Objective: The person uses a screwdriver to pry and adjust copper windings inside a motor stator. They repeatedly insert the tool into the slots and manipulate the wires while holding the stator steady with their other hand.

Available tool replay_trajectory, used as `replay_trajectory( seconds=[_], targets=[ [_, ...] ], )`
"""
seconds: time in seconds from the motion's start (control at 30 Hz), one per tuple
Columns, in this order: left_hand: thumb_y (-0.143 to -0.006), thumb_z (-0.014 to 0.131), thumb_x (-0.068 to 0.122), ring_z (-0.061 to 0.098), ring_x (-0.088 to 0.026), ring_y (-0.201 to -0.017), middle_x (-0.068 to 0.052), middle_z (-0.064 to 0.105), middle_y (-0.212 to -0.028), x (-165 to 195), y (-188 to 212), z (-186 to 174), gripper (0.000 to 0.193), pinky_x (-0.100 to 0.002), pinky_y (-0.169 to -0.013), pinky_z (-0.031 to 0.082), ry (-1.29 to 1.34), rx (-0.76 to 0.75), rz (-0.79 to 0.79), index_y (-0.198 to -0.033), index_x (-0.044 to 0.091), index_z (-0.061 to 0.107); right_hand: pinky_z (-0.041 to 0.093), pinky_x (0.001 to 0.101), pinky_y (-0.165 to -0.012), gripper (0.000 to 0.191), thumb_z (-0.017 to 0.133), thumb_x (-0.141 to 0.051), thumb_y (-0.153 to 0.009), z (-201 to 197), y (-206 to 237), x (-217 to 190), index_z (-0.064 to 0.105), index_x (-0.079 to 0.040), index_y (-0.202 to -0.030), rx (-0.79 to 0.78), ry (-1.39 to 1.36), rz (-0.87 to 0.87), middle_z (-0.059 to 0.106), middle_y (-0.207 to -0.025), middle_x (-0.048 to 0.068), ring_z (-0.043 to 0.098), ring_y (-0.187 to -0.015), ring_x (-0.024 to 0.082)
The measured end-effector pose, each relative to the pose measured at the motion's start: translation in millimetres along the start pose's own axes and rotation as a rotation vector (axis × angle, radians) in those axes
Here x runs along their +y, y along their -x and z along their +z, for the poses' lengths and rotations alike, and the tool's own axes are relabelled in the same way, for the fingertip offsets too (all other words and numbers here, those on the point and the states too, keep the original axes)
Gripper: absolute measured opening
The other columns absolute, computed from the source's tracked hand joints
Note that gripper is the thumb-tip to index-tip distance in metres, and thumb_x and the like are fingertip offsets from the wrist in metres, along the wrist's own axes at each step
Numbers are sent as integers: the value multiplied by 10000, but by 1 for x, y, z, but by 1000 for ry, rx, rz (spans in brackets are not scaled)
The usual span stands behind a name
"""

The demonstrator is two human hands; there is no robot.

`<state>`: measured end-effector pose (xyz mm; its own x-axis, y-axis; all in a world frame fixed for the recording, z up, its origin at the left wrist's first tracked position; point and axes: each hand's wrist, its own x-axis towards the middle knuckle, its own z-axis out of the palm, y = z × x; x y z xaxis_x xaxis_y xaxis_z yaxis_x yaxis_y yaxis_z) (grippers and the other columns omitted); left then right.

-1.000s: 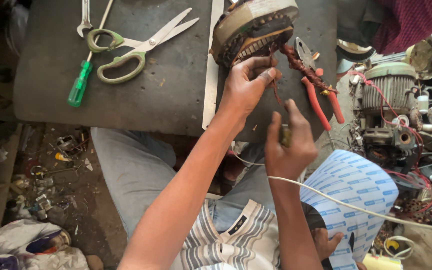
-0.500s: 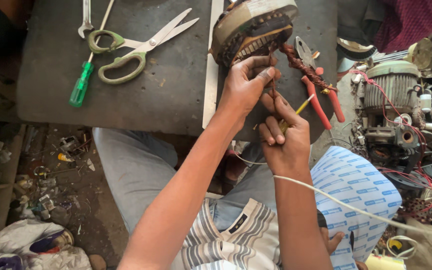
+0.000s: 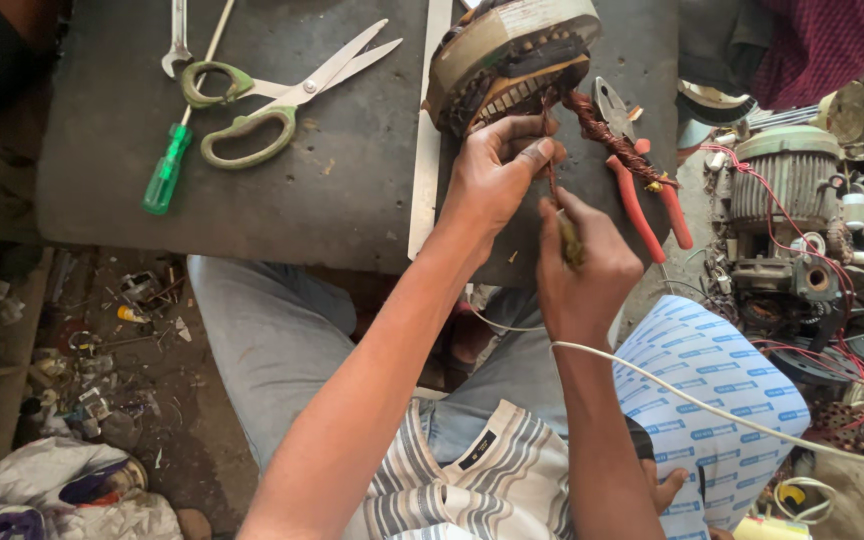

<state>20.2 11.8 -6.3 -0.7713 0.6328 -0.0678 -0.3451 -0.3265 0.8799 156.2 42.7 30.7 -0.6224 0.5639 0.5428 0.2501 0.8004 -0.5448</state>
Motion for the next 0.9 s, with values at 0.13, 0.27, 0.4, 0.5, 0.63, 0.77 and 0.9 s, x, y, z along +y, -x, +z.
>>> replay_trajectory(
  seconds=[0.13,0.27,0.4,0.5,0.63,0.77,0.9],
  targets=[
    [-951,683,85,679,-128,-836,-94,754,-947,1,0,0,246,-274,-773,570,-30,9,-26,-1155,-53,692,369,276,-453,182,674,-195,-1007,11,-9,8,713,-23,-963,-51,-767,748,675,-727,63,472,-467,120],
    [-956,674,84,715,-124,-890,-91,757,-955,1,2,0,243,-271,-812,583,-38,5,22,-1154,-55,693,322,241,-385,214,655,-222,-992,5,-10,18,697,-17,-949,-151,-1301,1041,678,-730,59,419,-391,72],
    [-949,687,78,714,-134,-870,-101,762,-949,0,0,1,243,-281,-798,583,-3,10,-8,-1149,-59,690,415,253,-561,220,661,-211,-1050,-1,-2,12,703,4,-1054,-137,-1155,857,723,-862,92,533,-583,112],
    [-955,680,84,712,-121,-897,-93,770,-966,-1,1,0,239,-264,-819,575,-35,-3,-7,-1156,-47,684,564,341,-887,206,678,-139,-1097,-3,15,-6,688,38,-1203,58,-331,251,760,-1095,148,720,-979,238],
    [-961,677,84,708,-130,-863,-88,758,-949,-1,2,2,230,-273,-787,586,29,-13,-1,-1149,-47,690,570,407,-894,311,745,-89,-1006,-5,20,-15,665,11,-1289,115,91,-54,709,-1175,199,719,-1047,328],
    [-961,673,85,704,-121,-863,-76,749,-941,2,1,1,225,-266,-783,582,20,-9,-1,-1145,-44,691,583,404,-885,168,690,-89,-1071,13,8,-6,697,-38,-1231,78,70,-6,728,-1153,163,741,-1013,326],
    [-947,671,92,648,-114,-792,-75,753,-926,6,3,1,237,-271,-729,560,-18,12,-54,-1144,-38,689,481,314,-617,185,684,-207,-1104,19,0,10,714,-25,-1118,-135,-507,556,728,-912,90,624,-651,156]
  ],
)
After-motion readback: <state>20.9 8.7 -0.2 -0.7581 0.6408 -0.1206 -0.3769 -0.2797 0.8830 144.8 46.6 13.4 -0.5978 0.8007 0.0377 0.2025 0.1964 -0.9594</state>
